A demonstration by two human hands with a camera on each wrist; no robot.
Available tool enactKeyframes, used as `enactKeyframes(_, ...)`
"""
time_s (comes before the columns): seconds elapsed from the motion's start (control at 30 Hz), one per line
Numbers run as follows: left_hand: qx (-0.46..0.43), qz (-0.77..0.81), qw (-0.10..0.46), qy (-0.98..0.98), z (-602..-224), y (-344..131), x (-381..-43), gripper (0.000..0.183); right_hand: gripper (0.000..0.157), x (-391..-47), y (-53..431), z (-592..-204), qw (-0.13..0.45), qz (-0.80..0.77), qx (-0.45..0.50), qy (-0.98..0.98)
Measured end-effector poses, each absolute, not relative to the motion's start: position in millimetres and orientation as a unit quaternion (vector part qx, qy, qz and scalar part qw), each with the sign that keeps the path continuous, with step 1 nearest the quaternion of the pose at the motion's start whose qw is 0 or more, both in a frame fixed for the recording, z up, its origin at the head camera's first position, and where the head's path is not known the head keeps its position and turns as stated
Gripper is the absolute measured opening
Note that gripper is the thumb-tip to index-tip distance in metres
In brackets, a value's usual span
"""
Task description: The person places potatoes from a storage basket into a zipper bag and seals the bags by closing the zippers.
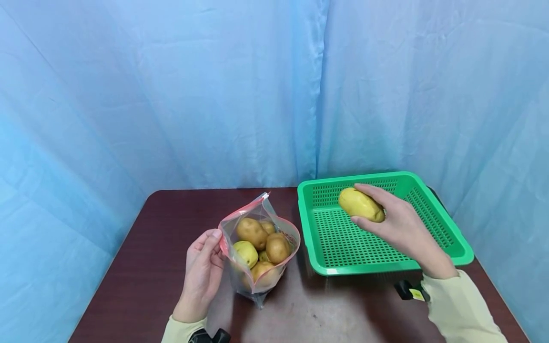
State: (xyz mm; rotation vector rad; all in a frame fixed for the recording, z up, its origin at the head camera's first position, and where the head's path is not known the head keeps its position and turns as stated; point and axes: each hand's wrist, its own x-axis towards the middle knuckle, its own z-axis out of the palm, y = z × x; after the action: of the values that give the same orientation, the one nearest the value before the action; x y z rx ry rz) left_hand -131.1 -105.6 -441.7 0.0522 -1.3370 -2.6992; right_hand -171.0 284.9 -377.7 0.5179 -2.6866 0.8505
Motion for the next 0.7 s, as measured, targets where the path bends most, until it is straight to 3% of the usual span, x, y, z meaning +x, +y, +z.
enactKeyframes(0.7, 0.006, -0.894, 0.059, -0.443, -439.8, -102.6, -133.7, 0.015, 0.075, -139.1, 218.2, -373.5, 0.189, 0.404, 0.194, -0.874)
